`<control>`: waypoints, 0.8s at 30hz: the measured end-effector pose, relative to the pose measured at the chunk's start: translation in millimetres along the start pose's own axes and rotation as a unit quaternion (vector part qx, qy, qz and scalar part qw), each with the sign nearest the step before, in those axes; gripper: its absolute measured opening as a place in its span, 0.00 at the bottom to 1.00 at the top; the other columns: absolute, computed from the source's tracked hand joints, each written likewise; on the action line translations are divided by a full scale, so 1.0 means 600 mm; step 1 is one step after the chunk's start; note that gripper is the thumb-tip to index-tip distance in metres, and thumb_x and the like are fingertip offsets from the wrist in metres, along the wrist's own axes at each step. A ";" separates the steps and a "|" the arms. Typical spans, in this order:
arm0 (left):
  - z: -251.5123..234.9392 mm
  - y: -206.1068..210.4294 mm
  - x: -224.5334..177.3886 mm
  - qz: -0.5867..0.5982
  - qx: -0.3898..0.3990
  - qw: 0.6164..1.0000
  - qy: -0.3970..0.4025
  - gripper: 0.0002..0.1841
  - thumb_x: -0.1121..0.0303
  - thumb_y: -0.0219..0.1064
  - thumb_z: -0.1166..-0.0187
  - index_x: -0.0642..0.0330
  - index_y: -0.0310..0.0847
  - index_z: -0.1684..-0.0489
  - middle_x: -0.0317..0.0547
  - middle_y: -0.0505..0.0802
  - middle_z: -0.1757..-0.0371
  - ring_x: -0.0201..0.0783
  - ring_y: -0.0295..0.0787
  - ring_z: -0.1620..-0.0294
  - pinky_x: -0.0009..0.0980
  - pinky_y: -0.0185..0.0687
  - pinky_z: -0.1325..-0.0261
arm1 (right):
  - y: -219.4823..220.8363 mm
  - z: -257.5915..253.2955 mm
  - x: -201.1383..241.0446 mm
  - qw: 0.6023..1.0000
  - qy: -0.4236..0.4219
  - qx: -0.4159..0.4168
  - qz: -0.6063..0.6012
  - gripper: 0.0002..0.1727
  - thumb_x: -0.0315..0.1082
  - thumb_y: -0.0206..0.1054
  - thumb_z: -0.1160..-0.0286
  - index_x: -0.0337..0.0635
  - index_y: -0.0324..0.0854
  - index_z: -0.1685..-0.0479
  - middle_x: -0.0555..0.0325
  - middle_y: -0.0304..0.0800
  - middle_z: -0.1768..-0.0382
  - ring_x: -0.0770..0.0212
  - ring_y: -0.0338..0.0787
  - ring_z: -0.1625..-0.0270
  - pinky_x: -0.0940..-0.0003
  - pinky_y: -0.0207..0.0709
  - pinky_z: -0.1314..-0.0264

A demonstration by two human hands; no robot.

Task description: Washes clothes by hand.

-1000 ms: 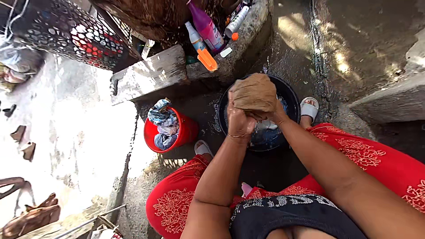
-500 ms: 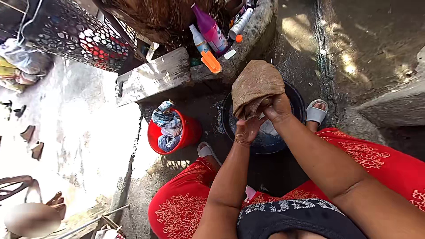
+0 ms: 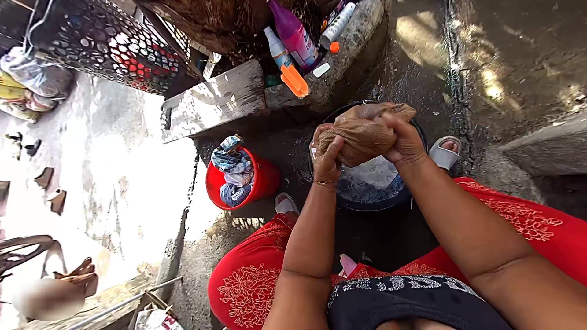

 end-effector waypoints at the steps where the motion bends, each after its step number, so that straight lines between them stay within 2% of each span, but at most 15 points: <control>1: 0.005 0.008 0.007 0.005 -0.035 0.999 -0.013 0.19 0.51 0.78 0.29 0.50 0.84 0.48 0.33 0.94 0.54 0.28 0.92 0.53 0.32 0.91 0.46 | 0.008 0.002 0.000 0.999 -0.012 -0.033 0.014 0.15 0.34 0.75 0.42 0.54 0.84 0.54 0.68 0.94 0.63 0.72 0.93 0.58 0.70 0.89 0.52; 3: 0.010 0.019 0.013 -0.011 -0.095 0.994 -0.056 0.18 0.50 0.71 0.23 0.54 0.85 0.48 0.36 0.95 0.56 0.30 0.93 0.53 0.35 0.91 0.44 | 0.014 0.009 -0.005 0.997 -0.030 -0.062 0.030 0.16 0.27 0.73 0.44 0.51 0.83 0.54 0.67 0.95 0.63 0.71 0.94 0.59 0.69 0.90 0.53; 5: 0.007 0.026 0.012 -0.014 -0.133 0.983 -0.125 0.14 0.56 0.61 0.15 0.57 0.83 0.48 0.39 0.94 0.56 0.32 0.92 0.52 0.37 0.90 0.42 | 0.020 0.014 -0.008 0.993 -0.054 -0.058 0.085 0.19 0.24 0.72 0.44 0.51 0.81 0.51 0.70 0.94 0.60 0.73 0.93 0.55 0.70 0.90 0.48; 7: 0.006 0.028 0.011 0.003 -0.156 0.968 -0.198 0.13 0.59 0.56 0.12 0.54 0.82 0.45 0.38 0.94 0.56 0.32 0.93 0.52 0.37 0.91 0.44 | 0.014 0.012 -0.015 0.977 -0.111 0.001 0.180 0.19 0.23 0.76 0.47 0.46 0.84 0.52 0.69 0.94 0.56 0.73 0.91 0.50 0.70 0.87 0.41; 8: 0.006 0.026 0.015 0.013 -0.160 0.961 -0.224 0.12 0.61 0.55 0.12 0.54 0.81 0.44 0.38 0.93 0.55 0.33 0.92 0.52 0.38 0.91 0.45 | 0.010 0.010 -0.017 0.960 -0.145 0.039 0.235 0.19 0.27 0.79 0.47 0.41 0.86 0.52 0.66 0.94 0.55 0.73 0.92 0.49 0.70 0.87 0.39; 10: 0.004 0.022 0.024 0.019 -0.159 0.952 -0.260 0.11 0.65 0.51 0.11 0.54 0.79 0.46 0.38 0.93 0.56 0.33 0.92 0.53 0.36 0.90 0.47 | 0.003 0.009 -0.020 0.927 -0.187 0.100 0.310 0.20 0.33 0.81 0.47 0.36 0.88 0.54 0.63 0.95 0.55 0.75 0.91 0.48 0.72 0.86 0.38; 13: 0.004 0.006 0.032 0.028 -0.110 0.940 -0.321 0.13 0.67 0.47 0.13 0.53 0.80 0.54 0.37 0.92 0.62 0.32 0.91 0.59 0.33 0.89 0.53 | 0.014 0.016 -0.016 0.899 -0.184 0.181 0.354 0.20 0.37 0.81 0.50 0.35 0.89 0.58 0.67 0.94 0.55 0.82 0.88 0.46 0.80 0.82 0.37; 15: 0.006 -0.004 0.028 0.050 -0.069 0.936 -0.341 0.17 0.66 0.43 0.13 0.50 0.82 0.60 0.35 0.93 0.66 0.30 0.91 0.61 0.32 0.89 0.54 | 0.020 0.016 -0.019 0.886 -0.169 0.234 0.362 0.19 0.36 0.80 0.49 0.33 0.89 0.58 0.62 0.94 0.56 0.80 0.88 0.46 0.80 0.81 0.37; 17: 0.009 -0.009 0.021 0.054 -0.059 0.930 -0.358 0.20 0.65 0.40 0.11 0.47 0.82 0.64 0.33 0.93 0.68 0.28 0.91 0.63 0.30 0.89 0.56 | 0.022 0.012 -0.022 0.862 -0.172 0.269 0.393 0.20 0.38 0.79 0.48 0.31 0.90 0.60 0.56 0.94 0.58 0.75 0.89 0.49 0.77 0.81 0.39; 19: 0.010 -0.020 0.015 0.022 -0.068 0.932 -0.356 0.18 0.66 0.42 0.12 0.49 0.81 0.64 0.33 0.92 0.69 0.28 0.90 0.64 0.30 0.89 0.57 | 0.025 0.008 -0.028 0.841 -0.174 0.292 0.421 0.16 0.38 0.75 0.45 0.32 0.89 0.64 0.54 0.92 0.62 0.72 0.89 0.53 0.75 0.81 0.44; 20: 0.007 -0.032 0.006 -0.018 -0.083 0.937 -0.340 0.15 0.67 0.46 0.14 0.52 0.81 0.62 0.34 0.91 0.68 0.29 0.90 0.64 0.31 0.88 0.56 | 0.028 0.005 -0.034 0.838 -0.167 0.304 0.421 0.14 0.38 0.74 0.43 0.34 0.88 0.64 0.55 0.91 0.60 0.72 0.88 0.50 0.75 0.81 0.42; 21: 0.001 -0.045 -0.009 -0.070 -0.105 0.943 -0.309 0.12 0.69 0.50 0.16 0.56 0.82 0.60 0.35 0.91 0.67 0.29 0.89 0.64 0.32 0.88 0.55 | 0.029 0.000 -0.042 0.841 -0.155 0.313 0.414 0.13 0.37 0.73 0.39 0.35 0.87 0.64 0.54 0.90 0.56 0.69 0.87 0.45 0.72 0.79 0.37; 22: -0.006 -0.060 -0.031 -0.118 -0.123 0.949 -0.264 0.10 0.71 0.54 0.18 0.61 0.82 0.56 0.38 0.91 0.64 0.30 0.90 0.61 0.34 0.89 0.51 | 0.024 -0.007 -0.049 0.842 -0.133 0.314 0.418 0.15 0.38 0.73 0.35 0.34 0.86 0.59 0.49 0.87 0.45 0.63 0.84 0.35 0.67 0.77 0.30; 23: -0.013 -0.075 -0.060 -0.169 -0.150 0.952 -0.206 0.09 0.71 0.59 0.20 0.64 0.84 0.55 0.40 0.92 0.63 0.32 0.90 0.60 0.36 0.89 0.50 | 0.009 -0.015 -0.053 0.838 -0.091 0.308 0.441 0.21 0.44 0.71 0.30 0.35 0.83 0.47 0.45 0.79 0.29 0.57 0.76 0.23 0.60 0.72 0.21; 24: -0.018 -0.096 -0.096 -0.220 -0.179 0.949 -0.134 0.08 0.72 0.63 0.20 0.66 0.85 0.53 0.42 0.94 0.61 0.33 0.92 0.58 0.37 0.90 0.48 | -0.016 -0.026 -0.057 0.832 -0.042 0.280 0.478 0.32 0.51 0.70 0.27 0.35 0.78 0.32 0.41 0.66 0.16 0.51 0.67 0.13 0.52 0.69 0.16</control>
Point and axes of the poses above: each hand's wrist, its own z-axis away from the middle knuckle, its own y-axis out of the palm, x = y × z, the point moved 1 cm from there along -z, towards the middle knuckle
